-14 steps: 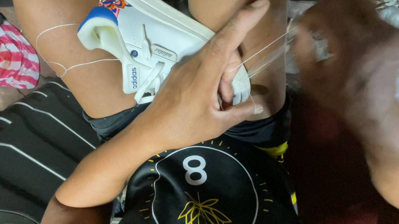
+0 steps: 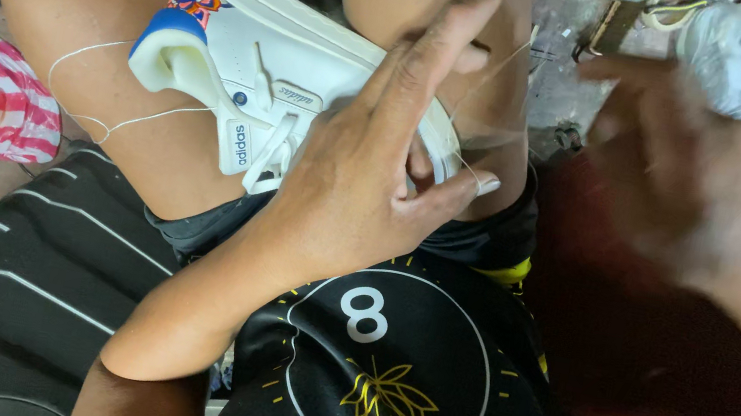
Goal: The person holds a white sneaker on their lap and uses a needle and thread to sew the shoe's upper. They repeatedly push the needle through the material and pull the thread to secure the stitches.
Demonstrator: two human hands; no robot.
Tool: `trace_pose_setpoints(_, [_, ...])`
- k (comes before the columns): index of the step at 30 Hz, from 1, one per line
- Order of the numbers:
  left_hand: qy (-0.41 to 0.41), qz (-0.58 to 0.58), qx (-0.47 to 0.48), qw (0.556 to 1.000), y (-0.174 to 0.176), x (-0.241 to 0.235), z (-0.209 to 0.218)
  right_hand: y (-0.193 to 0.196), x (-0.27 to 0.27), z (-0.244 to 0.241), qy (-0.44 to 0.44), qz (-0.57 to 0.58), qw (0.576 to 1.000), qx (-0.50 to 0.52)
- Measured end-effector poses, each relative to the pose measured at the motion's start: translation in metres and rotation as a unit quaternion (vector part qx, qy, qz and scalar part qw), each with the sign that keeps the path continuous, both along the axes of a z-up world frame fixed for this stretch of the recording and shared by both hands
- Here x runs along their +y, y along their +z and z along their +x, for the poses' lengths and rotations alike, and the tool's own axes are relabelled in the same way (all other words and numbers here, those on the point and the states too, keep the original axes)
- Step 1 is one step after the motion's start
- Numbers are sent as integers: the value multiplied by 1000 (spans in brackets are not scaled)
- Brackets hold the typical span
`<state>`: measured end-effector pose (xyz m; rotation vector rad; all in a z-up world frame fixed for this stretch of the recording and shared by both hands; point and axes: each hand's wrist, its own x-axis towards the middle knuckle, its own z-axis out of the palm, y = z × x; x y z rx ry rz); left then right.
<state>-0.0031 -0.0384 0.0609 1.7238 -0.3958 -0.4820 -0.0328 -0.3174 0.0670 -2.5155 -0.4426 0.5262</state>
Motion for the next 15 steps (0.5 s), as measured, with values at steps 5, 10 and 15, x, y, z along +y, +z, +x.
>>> trace_pose_setpoints(5, [1, -11, -25, 1000, -1, 3, -5, -1, 50, -9, 15, 78, 997, 7])
trace_pose_setpoints(10, [36, -3, -65, 997, 3, 35, -22, -1, 62, -9, -127, 335, 919, 165])
trace_pose_setpoints(15, [244, 165, -155, 943, -10, 99, -42, 1, 53, -3, -214, 441, 849, 197])
